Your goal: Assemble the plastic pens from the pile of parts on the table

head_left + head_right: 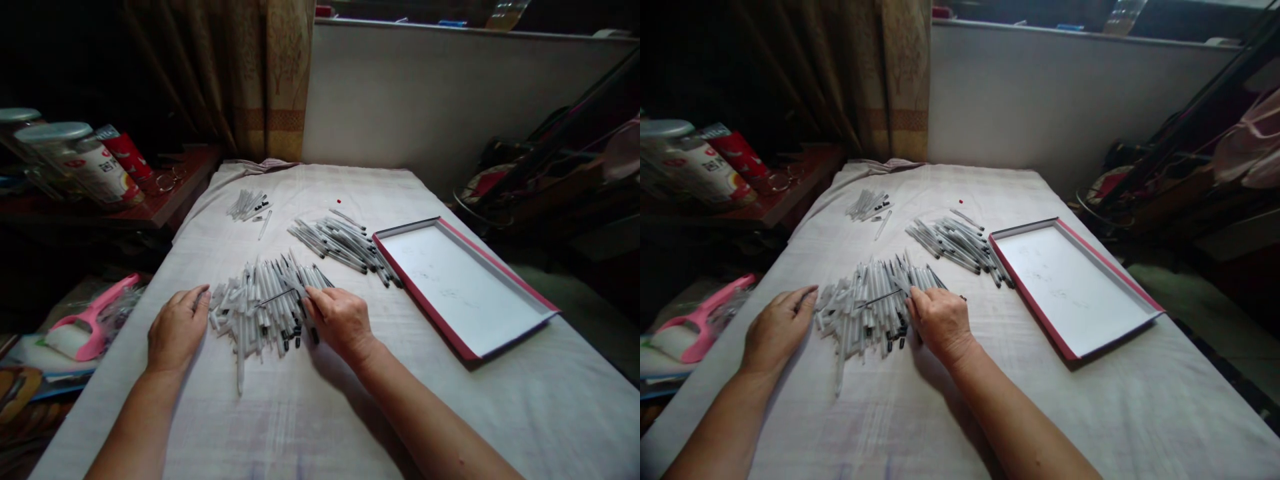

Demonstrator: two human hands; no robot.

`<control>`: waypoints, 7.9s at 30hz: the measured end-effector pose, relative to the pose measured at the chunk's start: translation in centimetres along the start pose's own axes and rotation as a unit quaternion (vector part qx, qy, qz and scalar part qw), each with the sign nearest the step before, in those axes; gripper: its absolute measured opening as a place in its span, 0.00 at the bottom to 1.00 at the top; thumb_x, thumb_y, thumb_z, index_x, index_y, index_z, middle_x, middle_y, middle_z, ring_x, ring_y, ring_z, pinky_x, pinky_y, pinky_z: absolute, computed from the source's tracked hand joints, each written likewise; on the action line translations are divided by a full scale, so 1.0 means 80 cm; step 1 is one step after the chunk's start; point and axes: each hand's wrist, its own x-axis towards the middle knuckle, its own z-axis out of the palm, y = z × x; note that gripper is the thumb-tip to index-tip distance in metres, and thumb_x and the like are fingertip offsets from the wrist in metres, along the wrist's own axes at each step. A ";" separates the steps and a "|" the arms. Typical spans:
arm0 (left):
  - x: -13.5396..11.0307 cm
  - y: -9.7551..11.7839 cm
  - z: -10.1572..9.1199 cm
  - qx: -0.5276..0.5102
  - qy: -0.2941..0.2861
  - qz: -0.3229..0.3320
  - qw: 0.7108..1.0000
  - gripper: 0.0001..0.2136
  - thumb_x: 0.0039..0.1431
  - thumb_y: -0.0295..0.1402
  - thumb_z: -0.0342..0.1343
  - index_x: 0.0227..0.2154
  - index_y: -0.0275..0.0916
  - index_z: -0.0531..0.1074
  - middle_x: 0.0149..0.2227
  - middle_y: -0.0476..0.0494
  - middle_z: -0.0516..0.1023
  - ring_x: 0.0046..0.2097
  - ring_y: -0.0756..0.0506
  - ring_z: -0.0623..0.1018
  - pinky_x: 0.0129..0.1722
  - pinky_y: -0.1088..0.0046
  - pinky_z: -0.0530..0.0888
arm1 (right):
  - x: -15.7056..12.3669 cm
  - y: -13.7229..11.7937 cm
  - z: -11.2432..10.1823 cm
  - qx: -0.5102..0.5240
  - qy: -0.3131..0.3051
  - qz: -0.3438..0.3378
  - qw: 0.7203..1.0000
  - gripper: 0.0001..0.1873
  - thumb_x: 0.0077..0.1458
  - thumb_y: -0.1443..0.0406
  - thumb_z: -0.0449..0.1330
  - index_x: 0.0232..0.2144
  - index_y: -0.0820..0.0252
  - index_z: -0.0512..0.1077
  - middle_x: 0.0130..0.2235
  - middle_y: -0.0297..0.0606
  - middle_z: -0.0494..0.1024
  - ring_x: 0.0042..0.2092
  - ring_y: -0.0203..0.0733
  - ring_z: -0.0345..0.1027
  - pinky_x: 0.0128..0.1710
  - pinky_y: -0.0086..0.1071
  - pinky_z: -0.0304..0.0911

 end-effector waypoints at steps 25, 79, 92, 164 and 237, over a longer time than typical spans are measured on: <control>-0.001 0.015 0.005 -0.041 0.127 0.089 0.987 0.15 0.68 0.39 0.45 0.47 0.41 0.74 0.41 0.40 0.79 0.42 0.41 0.78 0.43 0.64 0.74 | 0.025 0.124 -0.037 -0.143 -0.027 0.254 0.956 0.12 0.61 0.62 0.56 0.40 0.58 0.79 0.43 0.46 0.81 0.40 0.48 0.75 0.35 0.35 0.64; -0.044 0.139 0.006 -0.186 0.035 0.357 0.915 0.09 0.68 0.39 0.49 0.40 0.40 0.70 0.31 0.49 0.77 0.30 0.49 0.77 0.29 0.76 0.71 | -0.046 0.062 -0.028 0.537 0.041 0.274 0.797 0.13 0.45 0.56 0.69 0.31 0.59 0.82 0.24 0.36 0.78 0.27 0.37 0.68 0.29 0.31 0.65; -0.048 0.139 -0.004 -0.156 0.053 0.363 0.917 0.09 0.68 0.39 0.49 0.38 0.40 0.69 0.31 0.48 0.76 0.31 0.49 0.77 0.30 0.75 0.70 | -0.044 0.056 -0.029 0.537 0.031 0.302 0.787 0.13 0.45 0.56 0.68 0.30 0.59 0.82 0.24 0.35 0.77 0.26 0.36 0.66 0.27 0.29 0.62; -0.045 0.129 -0.003 -0.169 0.000 0.324 0.931 0.15 0.70 0.39 0.45 0.32 0.39 0.74 0.28 0.48 0.77 0.30 0.49 0.76 0.30 0.73 0.69 | -0.052 0.056 -0.026 0.402 0.046 0.198 0.893 0.12 0.54 0.59 0.61 0.34 0.60 0.81 0.32 0.40 0.83 0.31 0.40 0.74 0.29 0.31 0.66; -0.002 0.056 0.030 -0.069 0.062 0.178 0.980 0.23 0.69 0.48 0.39 0.54 0.42 0.70 0.47 0.39 0.77 0.47 0.40 0.76 0.47 0.62 0.71 | -0.020 0.031 -0.024 0.000 -0.032 0.067 0.997 0.14 0.64 0.60 0.56 0.43 0.57 0.79 0.36 0.40 0.84 0.38 0.43 0.78 0.38 0.30 0.64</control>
